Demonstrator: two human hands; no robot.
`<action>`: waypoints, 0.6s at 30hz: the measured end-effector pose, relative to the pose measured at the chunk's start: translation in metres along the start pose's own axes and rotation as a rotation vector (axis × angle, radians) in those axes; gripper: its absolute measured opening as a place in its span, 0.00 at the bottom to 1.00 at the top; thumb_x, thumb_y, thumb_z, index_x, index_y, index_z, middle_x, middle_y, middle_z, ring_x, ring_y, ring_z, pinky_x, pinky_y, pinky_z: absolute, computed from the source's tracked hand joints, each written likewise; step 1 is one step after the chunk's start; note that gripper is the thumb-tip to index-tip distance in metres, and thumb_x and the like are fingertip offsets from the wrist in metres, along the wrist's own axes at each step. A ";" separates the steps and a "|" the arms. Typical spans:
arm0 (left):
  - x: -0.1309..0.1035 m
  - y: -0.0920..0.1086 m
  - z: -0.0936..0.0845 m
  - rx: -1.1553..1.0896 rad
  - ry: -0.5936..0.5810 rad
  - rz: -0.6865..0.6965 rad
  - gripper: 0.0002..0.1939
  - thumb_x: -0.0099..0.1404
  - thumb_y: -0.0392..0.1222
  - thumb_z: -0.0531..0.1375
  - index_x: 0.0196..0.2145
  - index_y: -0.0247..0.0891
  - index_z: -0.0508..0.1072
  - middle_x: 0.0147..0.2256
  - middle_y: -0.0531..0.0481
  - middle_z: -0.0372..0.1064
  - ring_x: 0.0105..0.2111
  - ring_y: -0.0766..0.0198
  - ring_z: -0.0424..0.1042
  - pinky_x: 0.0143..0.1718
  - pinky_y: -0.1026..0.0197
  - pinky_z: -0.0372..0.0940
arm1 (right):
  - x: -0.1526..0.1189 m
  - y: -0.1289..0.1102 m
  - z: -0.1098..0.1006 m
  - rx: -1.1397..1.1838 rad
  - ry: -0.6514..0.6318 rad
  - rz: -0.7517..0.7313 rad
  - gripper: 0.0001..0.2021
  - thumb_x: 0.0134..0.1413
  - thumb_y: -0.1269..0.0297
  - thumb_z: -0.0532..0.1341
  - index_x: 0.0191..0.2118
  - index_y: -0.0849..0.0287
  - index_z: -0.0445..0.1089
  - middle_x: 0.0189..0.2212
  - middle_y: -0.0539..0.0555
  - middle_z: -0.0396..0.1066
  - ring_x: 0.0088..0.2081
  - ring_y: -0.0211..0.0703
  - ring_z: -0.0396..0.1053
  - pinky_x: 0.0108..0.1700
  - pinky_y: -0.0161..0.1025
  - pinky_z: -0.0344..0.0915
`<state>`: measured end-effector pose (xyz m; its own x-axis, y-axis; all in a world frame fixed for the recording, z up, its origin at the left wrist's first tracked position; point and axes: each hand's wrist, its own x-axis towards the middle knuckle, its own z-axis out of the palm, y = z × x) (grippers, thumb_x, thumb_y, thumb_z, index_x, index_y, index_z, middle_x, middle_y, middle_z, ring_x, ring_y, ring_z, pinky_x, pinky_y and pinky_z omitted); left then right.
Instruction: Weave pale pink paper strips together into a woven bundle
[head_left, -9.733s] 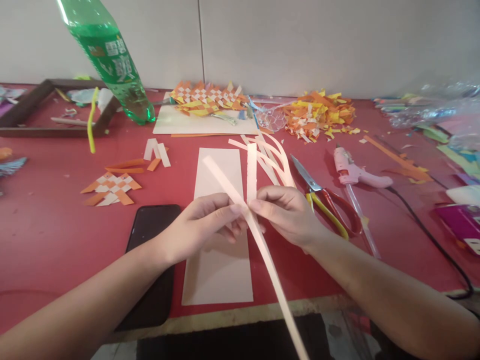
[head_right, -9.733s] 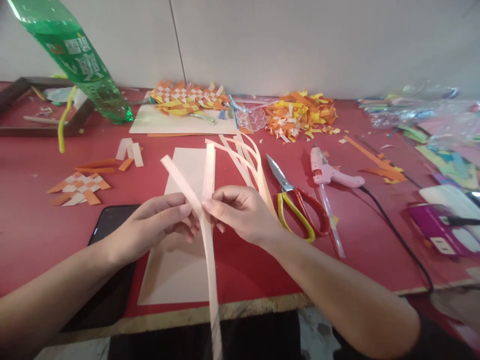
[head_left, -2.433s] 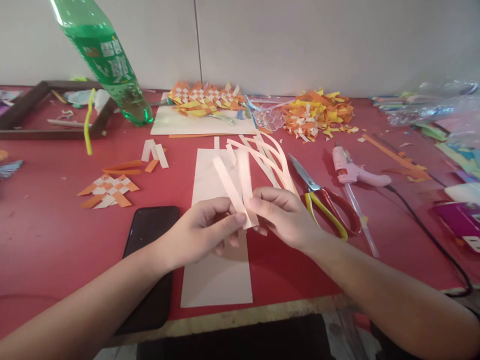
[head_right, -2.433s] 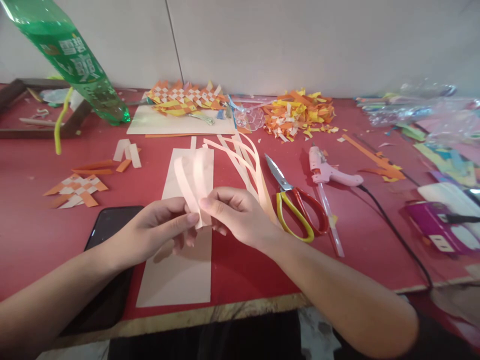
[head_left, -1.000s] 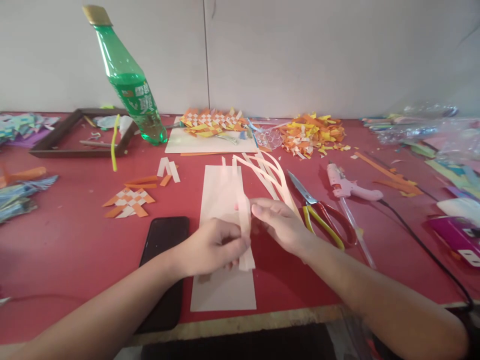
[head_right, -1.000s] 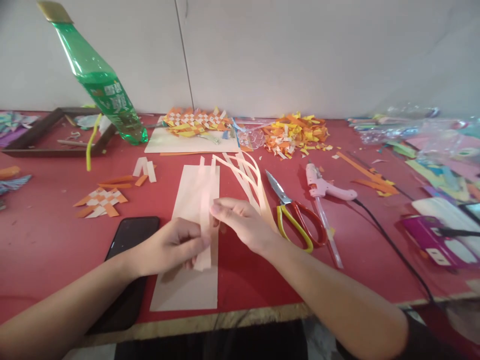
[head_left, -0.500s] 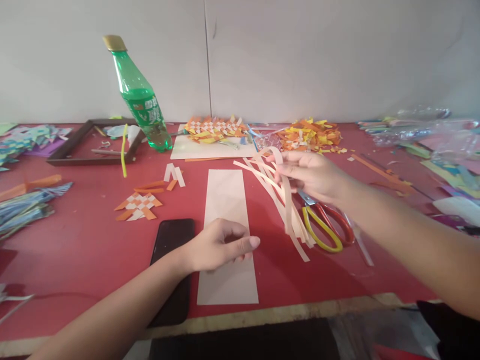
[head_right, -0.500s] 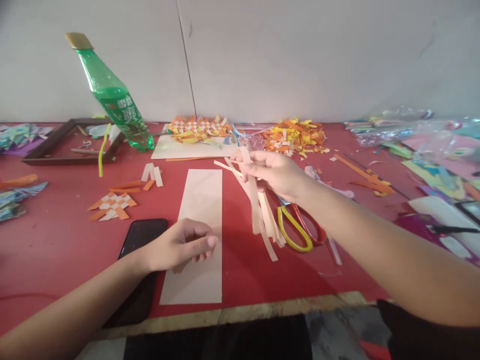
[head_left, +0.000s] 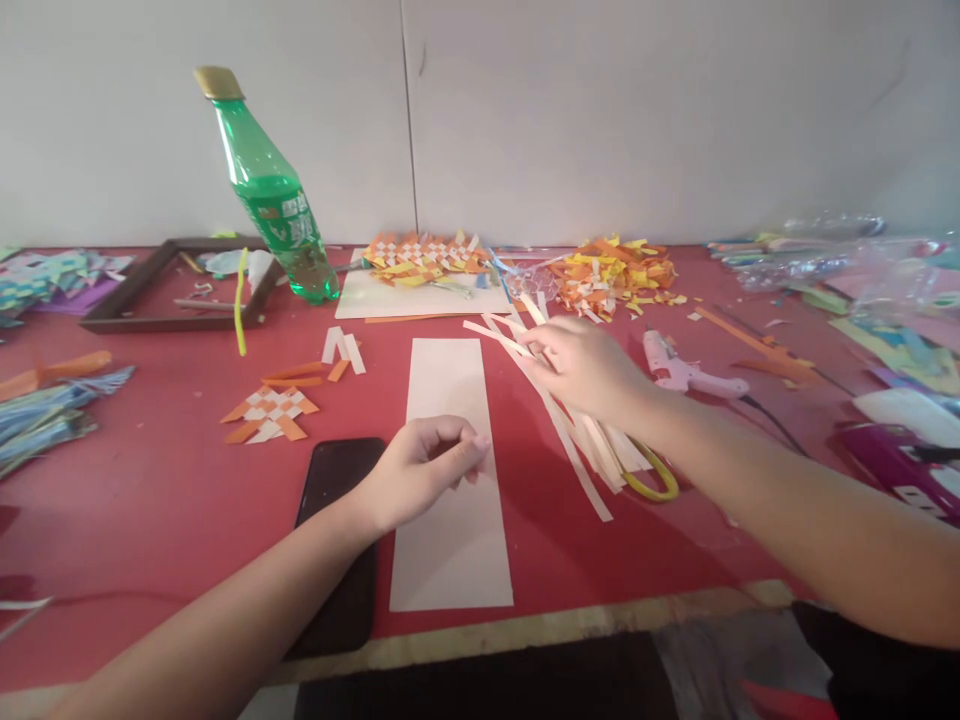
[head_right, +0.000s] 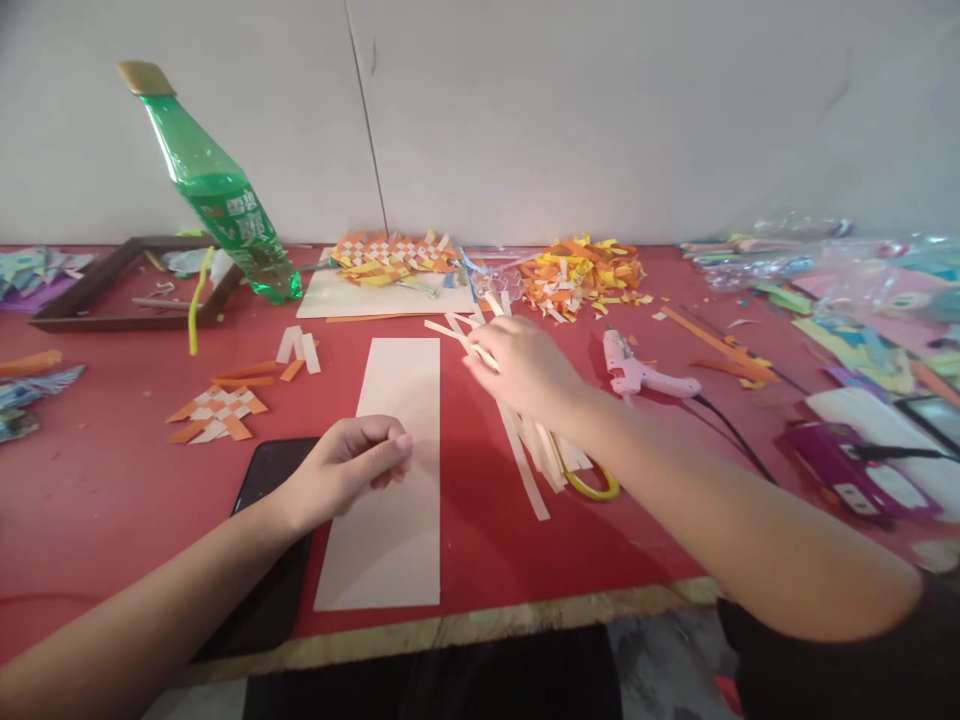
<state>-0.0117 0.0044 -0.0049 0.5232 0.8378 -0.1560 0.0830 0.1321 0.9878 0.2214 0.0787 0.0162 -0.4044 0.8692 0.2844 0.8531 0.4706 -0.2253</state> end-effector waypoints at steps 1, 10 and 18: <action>0.000 -0.001 -0.001 -0.011 0.021 0.002 0.19 0.67 0.51 0.57 0.24 0.36 0.68 0.23 0.54 0.64 0.22 0.71 0.60 0.27 0.66 0.57 | 0.003 -0.008 0.006 0.045 -0.045 -0.050 0.10 0.58 0.62 0.60 0.44 0.59 0.73 0.41 0.60 0.75 0.46 0.54 0.70 0.47 0.46 0.65; 0.001 0.000 -0.001 -0.061 0.142 0.000 0.17 0.66 0.50 0.58 0.25 0.36 0.68 0.25 0.53 0.65 0.24 0.69 0.61 0.29 0.65 0.58 | 0.022 -0.024 0.048 0.129 -0.256 -0.139 0.35 0.51 0.52 0.67 0.61 0.63 0.61 0.55 0.68 0.67 0.60 0.63 0.60 0.58 0.56 0.58; 0.002 0.001 0.000 0.013 0.100 0.007 0.13 0.66 0.50 0.58 0.31 0.36 0.69 0.28 0.54 0.65 0.26 0.70 0.62 0.30 0.66 0.59 | 0.006 -0.018 0.038 0.813 -0.244 0.073 0.31 0.50 0.73 0.63 0.62 0.52 0.60 0.63 0.59 0.60 0.54 0.50 0.69 0.50 0.46 0.70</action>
<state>-0.0110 0.0062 -0.0041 0.4366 0.8875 -0.1477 0.0911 0.1198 0.9886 0.1908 0.0813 -0.0131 -0.4970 0.8660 0.0556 0.4154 0.2937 -0.8609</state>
